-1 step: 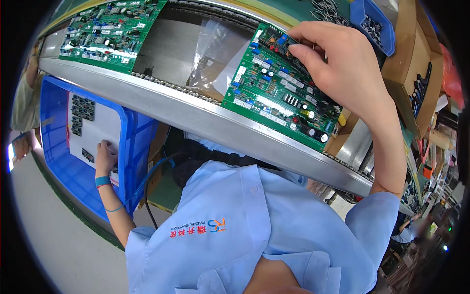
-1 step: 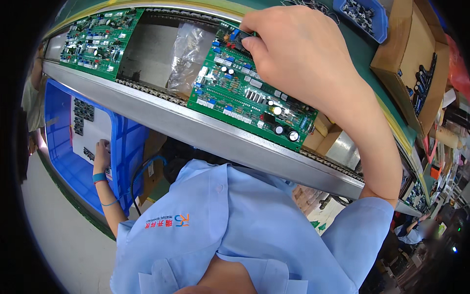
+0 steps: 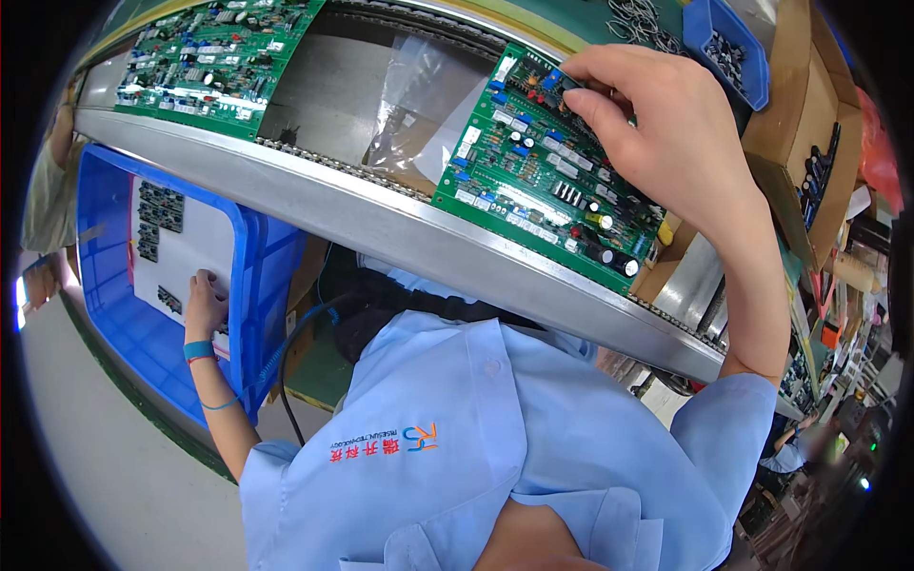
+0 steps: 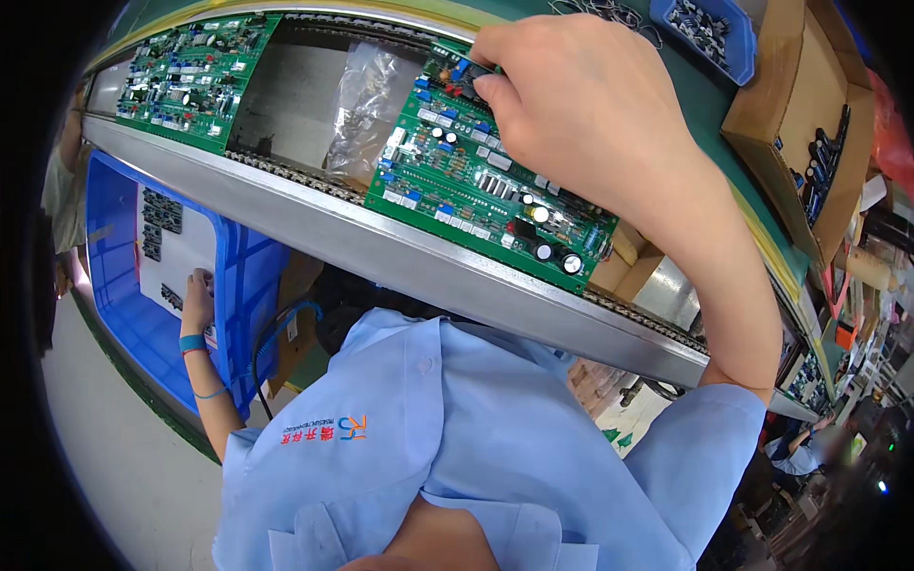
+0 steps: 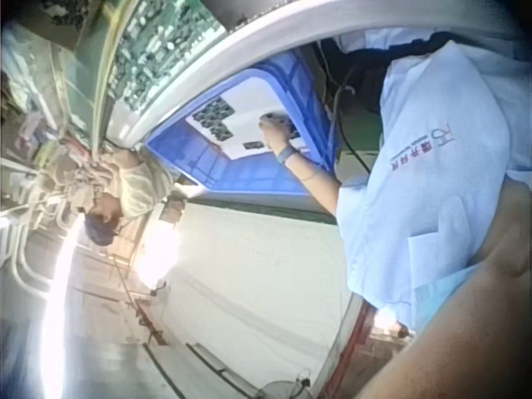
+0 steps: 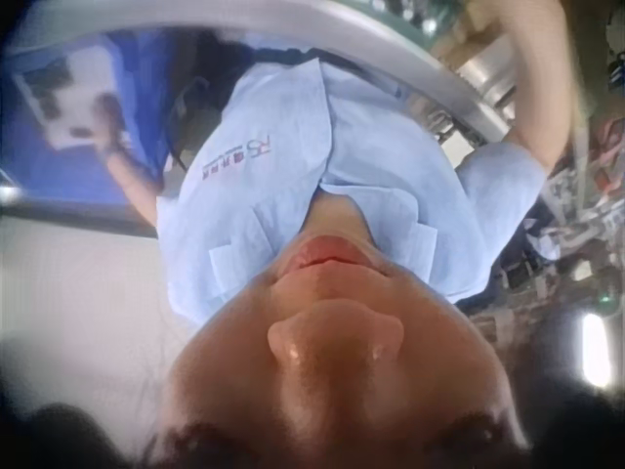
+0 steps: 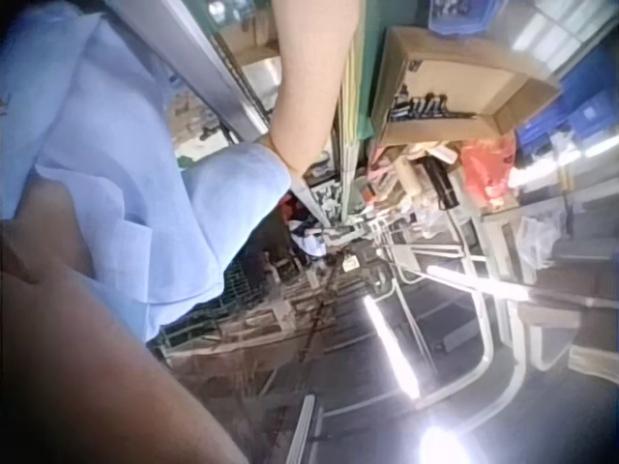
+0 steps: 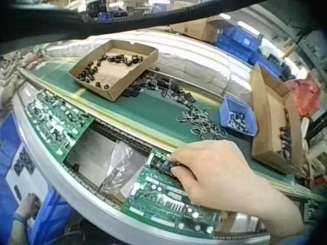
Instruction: The recorder is assembling electronic components onto circuit boards on a production line.
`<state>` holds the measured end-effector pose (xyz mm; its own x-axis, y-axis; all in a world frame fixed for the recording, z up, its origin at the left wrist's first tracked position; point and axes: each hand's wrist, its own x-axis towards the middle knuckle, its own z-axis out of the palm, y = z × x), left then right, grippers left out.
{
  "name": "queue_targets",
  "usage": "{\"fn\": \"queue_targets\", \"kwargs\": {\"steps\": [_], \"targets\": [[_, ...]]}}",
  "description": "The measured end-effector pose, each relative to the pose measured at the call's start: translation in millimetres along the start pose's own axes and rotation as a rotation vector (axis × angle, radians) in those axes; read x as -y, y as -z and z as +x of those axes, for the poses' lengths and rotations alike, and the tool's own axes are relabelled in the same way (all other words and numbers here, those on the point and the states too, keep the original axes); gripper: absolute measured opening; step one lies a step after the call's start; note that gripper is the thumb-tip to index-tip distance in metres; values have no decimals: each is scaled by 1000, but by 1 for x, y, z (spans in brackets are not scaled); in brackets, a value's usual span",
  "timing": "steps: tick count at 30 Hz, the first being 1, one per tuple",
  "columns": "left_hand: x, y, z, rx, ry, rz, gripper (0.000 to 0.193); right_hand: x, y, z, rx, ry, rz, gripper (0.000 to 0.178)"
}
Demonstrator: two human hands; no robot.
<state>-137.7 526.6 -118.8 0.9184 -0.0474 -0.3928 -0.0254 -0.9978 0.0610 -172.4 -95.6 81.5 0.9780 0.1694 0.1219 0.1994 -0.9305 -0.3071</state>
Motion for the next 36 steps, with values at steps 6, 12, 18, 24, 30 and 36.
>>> {"fn": "queue_targets", "kwargs": {"steps": [6,12,18,24,30,36], "targets": [[36,-1,-28,126,31,38,49,2,-3,-5,-42,56,-104,15],[26,13,-41,229,163,-33,35,1,0,-6,69,81,-220,19],[1,81,-39,-66,45,-42,31,3,0,-8,-1,103,-233,18],[-70,152,-36,-314,-9,-684,22,3,-1,-9,-24,146,-257,17],[-168,157,-43,-266,-277,-929,29,17,5,-1,74,162,-294,17],[-243,151,-47,17,-522,-1173,37,10,3,-3,108,147,-219,19]]}}
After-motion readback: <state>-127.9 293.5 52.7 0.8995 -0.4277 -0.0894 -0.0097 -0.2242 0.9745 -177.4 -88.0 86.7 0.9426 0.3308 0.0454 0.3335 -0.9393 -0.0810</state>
